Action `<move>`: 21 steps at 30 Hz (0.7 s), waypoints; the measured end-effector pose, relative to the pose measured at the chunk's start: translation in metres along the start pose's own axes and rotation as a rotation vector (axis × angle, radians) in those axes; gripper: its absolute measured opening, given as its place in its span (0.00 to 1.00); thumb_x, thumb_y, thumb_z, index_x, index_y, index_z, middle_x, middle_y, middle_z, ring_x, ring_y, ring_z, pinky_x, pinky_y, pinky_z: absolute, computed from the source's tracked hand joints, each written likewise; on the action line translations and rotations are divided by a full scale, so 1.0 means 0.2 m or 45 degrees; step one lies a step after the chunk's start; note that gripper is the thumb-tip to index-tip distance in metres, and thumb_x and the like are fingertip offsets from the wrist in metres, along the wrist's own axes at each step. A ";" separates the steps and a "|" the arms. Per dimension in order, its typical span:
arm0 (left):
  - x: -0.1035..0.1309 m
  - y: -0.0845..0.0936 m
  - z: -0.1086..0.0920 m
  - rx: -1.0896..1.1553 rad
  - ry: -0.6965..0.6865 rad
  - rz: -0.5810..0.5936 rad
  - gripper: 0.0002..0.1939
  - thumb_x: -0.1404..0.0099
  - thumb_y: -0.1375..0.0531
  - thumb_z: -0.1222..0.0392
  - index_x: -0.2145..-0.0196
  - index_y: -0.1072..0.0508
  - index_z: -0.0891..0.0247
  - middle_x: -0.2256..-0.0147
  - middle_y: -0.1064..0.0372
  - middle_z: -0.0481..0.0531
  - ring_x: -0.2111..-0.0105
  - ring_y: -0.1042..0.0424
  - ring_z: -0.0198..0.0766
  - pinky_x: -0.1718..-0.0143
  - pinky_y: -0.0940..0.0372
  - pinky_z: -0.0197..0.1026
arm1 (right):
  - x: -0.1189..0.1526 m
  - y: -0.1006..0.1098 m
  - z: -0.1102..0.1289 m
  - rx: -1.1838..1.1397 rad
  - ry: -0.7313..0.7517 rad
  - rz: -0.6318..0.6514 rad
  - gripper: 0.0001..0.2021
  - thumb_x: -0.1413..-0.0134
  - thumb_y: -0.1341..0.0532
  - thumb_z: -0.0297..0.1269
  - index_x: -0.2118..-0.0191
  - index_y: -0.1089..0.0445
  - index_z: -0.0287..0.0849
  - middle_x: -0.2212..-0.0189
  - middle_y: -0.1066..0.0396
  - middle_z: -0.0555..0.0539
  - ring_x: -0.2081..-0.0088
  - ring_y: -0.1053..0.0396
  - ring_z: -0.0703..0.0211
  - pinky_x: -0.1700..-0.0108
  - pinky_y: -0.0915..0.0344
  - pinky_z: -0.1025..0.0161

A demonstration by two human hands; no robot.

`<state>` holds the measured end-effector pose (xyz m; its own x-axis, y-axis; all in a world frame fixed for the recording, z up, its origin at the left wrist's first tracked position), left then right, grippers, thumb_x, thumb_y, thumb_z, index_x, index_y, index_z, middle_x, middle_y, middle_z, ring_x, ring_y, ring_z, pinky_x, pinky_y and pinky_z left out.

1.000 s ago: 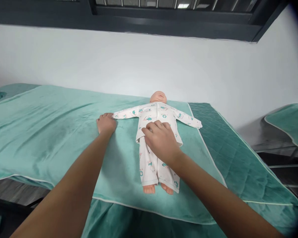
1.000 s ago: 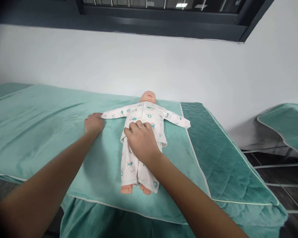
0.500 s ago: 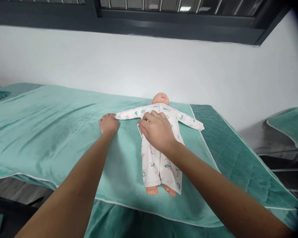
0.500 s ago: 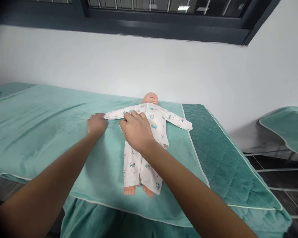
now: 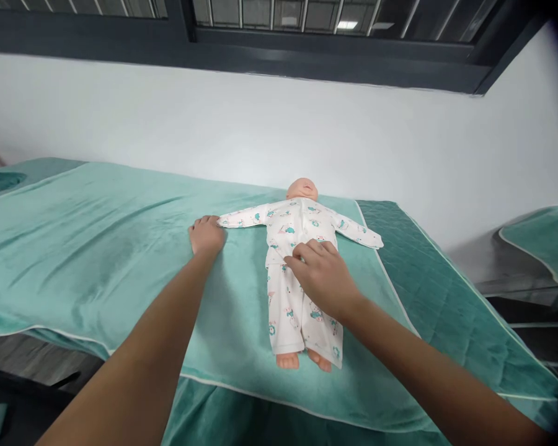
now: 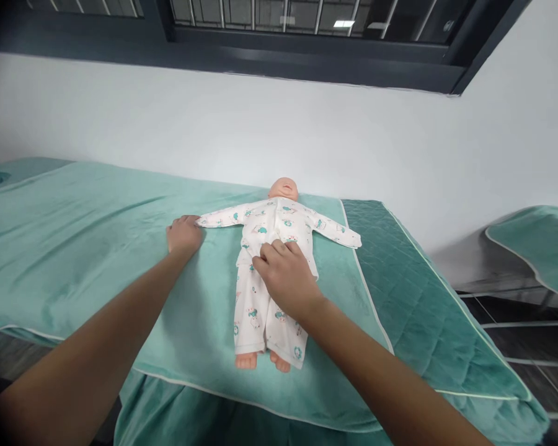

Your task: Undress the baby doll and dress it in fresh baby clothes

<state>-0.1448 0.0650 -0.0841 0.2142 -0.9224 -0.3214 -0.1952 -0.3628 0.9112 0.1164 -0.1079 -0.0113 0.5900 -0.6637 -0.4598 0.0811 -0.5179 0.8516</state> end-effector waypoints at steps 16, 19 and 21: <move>0.00 0.00 0.01 0.015 -0.019 -0.018 0.22 0.34 0.53 0.65 0.48 0.27 0.58 0.45 0.31 0.60 0.45 0.37 0.53 0.48 0.44 0.53 | 0.10 0.00 -0.02 -0.053 -0.199 -0.011 0.09 0.38 0.45 0.26 0.62 0.28 0.43 0.63 0.28 0.47 0.60 0.40 0.53 0.58 0.49 0.55; -0.01 -0.01 0.01 0.020 -0.022 -0.016 0.22 0.34 0.52 0.65 0.48 0.27 0.59 0.46 0.31 0.60 0.45 0.36 0.53 0.48 0.44 0.53 | 0.10 -0.03 -0.01 -0.109 -0.241 0.021 0.10 0.39 0.44 0.25 0.58 0.28 0.43 0.61 0.28 0.46 0.58 0.38 0.52 0.57 0.48 0.55; -0.01 -0.01 0.01 0.022 -0.017 -0.019 0.22 0.34 0.52 0.66 0.48 0.27 0.59 0.46 0.31 0.60 0.45 0.36 0.53 0.48 0.44 0.53 | 0.09 -0.03 -0.03 -0.144 -0.315 -0.007 0.12 0.40 0.44 0.25 0.54 0.29 0.44 0.58 0.29 0.46 0.56 0.38 0.52 0.57 0.46 0.55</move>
<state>-0.1468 0.0673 -0.0860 0.2045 -0.9186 -0.3382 -0.2087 -0.3785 0.9017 0.1318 -0.1133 -0.0234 0.3760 -0.7799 -0.5004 0.1816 -0.4675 0.8651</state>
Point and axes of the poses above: each hand's wrist, its own x-axis away from the middle knuckle, its own y-axis out of the back of the hand, z = x × y, the point moved 5 cm from there along -x, towards the middle knuckle
